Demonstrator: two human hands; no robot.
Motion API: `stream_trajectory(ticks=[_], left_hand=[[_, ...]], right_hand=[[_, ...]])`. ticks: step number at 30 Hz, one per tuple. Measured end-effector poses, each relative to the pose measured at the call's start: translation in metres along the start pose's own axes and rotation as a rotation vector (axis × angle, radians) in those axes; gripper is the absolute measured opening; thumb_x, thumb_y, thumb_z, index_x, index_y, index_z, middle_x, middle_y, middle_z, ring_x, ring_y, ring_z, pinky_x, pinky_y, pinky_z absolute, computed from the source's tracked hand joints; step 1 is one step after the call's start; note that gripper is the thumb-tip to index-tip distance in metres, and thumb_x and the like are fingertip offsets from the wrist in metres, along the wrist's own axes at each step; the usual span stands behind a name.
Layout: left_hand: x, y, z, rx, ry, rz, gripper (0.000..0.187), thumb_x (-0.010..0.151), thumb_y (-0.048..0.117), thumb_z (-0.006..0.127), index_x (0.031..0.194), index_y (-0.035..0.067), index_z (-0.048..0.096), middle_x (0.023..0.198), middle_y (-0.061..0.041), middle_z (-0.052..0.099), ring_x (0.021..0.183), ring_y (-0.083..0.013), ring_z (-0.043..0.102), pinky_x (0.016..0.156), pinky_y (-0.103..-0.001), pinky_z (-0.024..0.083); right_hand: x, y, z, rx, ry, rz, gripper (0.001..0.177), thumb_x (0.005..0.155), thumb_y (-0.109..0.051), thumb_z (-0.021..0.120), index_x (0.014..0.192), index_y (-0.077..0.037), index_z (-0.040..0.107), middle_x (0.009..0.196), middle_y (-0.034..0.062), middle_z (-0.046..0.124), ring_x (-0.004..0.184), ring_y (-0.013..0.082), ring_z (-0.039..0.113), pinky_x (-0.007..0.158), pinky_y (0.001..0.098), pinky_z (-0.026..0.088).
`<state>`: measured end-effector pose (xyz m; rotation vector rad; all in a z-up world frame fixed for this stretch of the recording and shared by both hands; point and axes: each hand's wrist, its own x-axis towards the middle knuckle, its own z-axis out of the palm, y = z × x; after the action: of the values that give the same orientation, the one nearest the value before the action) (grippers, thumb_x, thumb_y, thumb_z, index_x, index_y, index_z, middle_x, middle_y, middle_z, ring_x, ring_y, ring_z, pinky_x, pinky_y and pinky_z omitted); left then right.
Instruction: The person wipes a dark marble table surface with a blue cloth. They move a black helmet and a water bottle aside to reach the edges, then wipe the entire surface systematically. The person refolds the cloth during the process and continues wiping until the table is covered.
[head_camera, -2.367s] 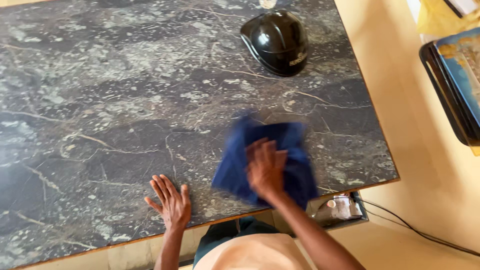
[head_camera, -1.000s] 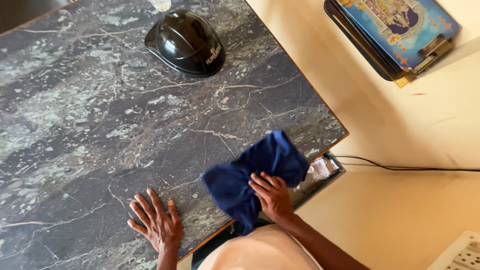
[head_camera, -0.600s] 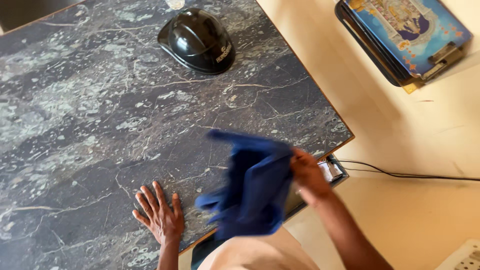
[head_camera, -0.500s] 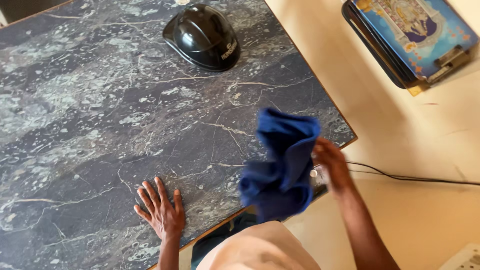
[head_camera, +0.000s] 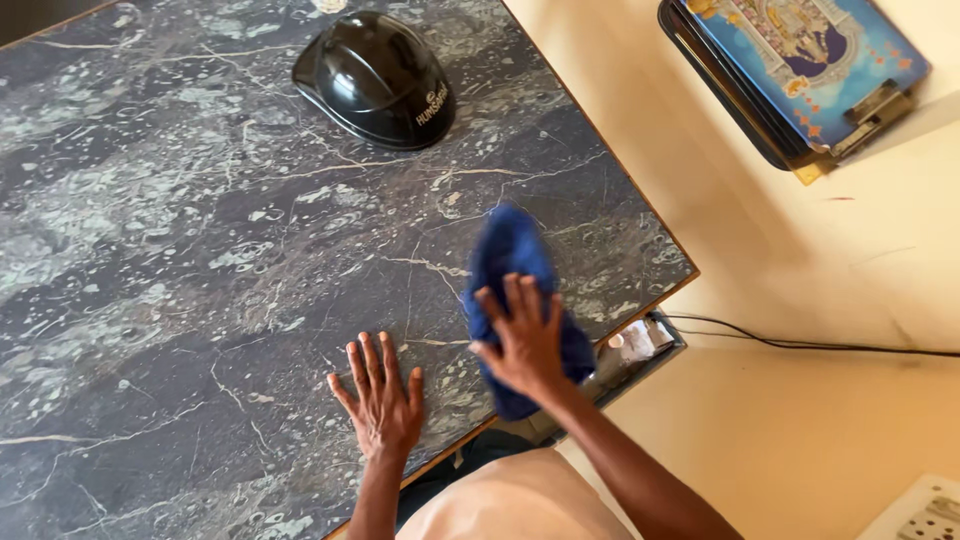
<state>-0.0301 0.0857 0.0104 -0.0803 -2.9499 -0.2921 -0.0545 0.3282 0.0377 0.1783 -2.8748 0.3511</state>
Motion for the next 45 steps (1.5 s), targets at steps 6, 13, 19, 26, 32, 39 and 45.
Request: stream_trajectory(ticks=[6, 13, 19, 26, 32, 39, 45], left_hand=[[0.000, -0.005, -0.007, -0.024, -0.038, -0.015, 0.074, 0.099, 0.062, 0.029, 0.162, 0.023, 0.023, 0.170, -0.003, 0.014, 0.157, -0.0238, 0.006, 0.123, -0.058, -0.003], [0.001, -0.004, -0.004, 0.019, -0.043, -0.010, 0.074, 0.101, 0.063, 0.028, 0.163, 0.021, 0.023, 0.171, -0.005, 0.014, 0.158, -0.0253, 0.006, 0.123, -0.059, -0.003], [-0.001, -0.003, -0.001, -0.017, -0.092, -0.006, 0.076, 0.103, 0.060, 0.028, 0.164, 0.016, 0.020, 0.172, -0.010, 0.012, 0.159, -0.0294, 0.004, 0.123, -0.062, -0.004], [0.013, 0.043, 0.014, 0.037, -0.032, 0.235, 0.072, 0.106, 0.054, 0.032, 0.163, 0.011, 0.021, 0.168, -0.025, 0.008, 0.155, -0.0407, 0.000, 0.118, -0.066, -0.002], [0.016, 0.117, 0.014, -0.009, -0.191, 0.580, 0.072, 0.101, 0.045, 0.040, 0.159, 0.004, 0.026, 0.169, -0.015, 0.016, 0.157, -0.0365, 0.007, 0.122, -0.065, 0.001], [0.022, 0.121, 0.012, -0.020, -0.239, 0.578, 0.073, 0.100, 0.045, 0.041, 0.158, 0.002, 0.024, 0.168, -0.016, 0.014, 0.154, -0.0379, 0.005, 0.118, -0.066, -0.001], [0.019, 0.117, 0.015, -0.035, -0.193, 0.587, 0.071, 0.102, 0.044, 0.039, 0.158, 0.004, 0.023, 0.168, -0.015, 0.013, 0.155, -0.0363, 0.004, 0.119, -0.065, -0.002]], right_hand=[[-0.014, 0.043, -0.005, 0.095, 0.030, -0.061, 0.067, 0.083, -0.043, 0.075, 0.143, -0.027, 0.053, 0.160, 0.0089, 0.039, 0.147, 0.0328, 0.036, 0.112, 0.0710, 0.021], [-0.006, 0.267, 0.022, -0.044, 0.340, 0.481, 0.060, 0.093, -0.043, 0.072, 0.145, -0.016, 0.060, 0.154, 0.0253, 0.048, 0.139, 0.0482, 0.043, 0.102, 0.0651, 0.036], [-0.021, 0.276, 0.072, 0.163, 0.556, 0.811, 0.072, 0.092, -0.043, 0.076, 0.151, -0.012, 0.050, 0.154, 0.0313, 0.042, 0.136, 0.0505, 0.045, 0.116, 0.0555, 0.036], [-0.066, 0.117, 0.087, 0.516, 0.623, 0.846, 0.082, 0.106, -0.044, 0.057, 0.164, 0.000, 0.019, 0.159, 0.0362, 0.037, 0.144, 0.0499, 0.039, 0.121, 0.0517, 0.030], [-0.056, 0.152, 0.087, 0.531, 0.273, 1.095, 0.087, 0.102, -0.057, 0.049, 0.164, -0.005, 0.018, 0.149, 0.0396, 0.040, 0.132, 0.0546, 0.046, 0.111, 0.0552, 0.038], [-0.002, 0.262, 0.069, 0.390, 0.357, 1.298, 0.077, 0.105, -0.058, 0.048, 0.164, -0.015, 0.025, 0.122, 0.0339, 0.066, 0.106, 0.0543, 0.063, 0.092, 0.0620, 0.049], [-0.014, 0.232, 0.077, 0.467, 0.672, 1.113, 0.074, 0.105, -0.045, 0.045, 0.161, -0.004, 0.019, 0.141, 0.0343, 0.056, 0.118, 0.0527, 0.059, 0.098, 0.0566, 0.046]])
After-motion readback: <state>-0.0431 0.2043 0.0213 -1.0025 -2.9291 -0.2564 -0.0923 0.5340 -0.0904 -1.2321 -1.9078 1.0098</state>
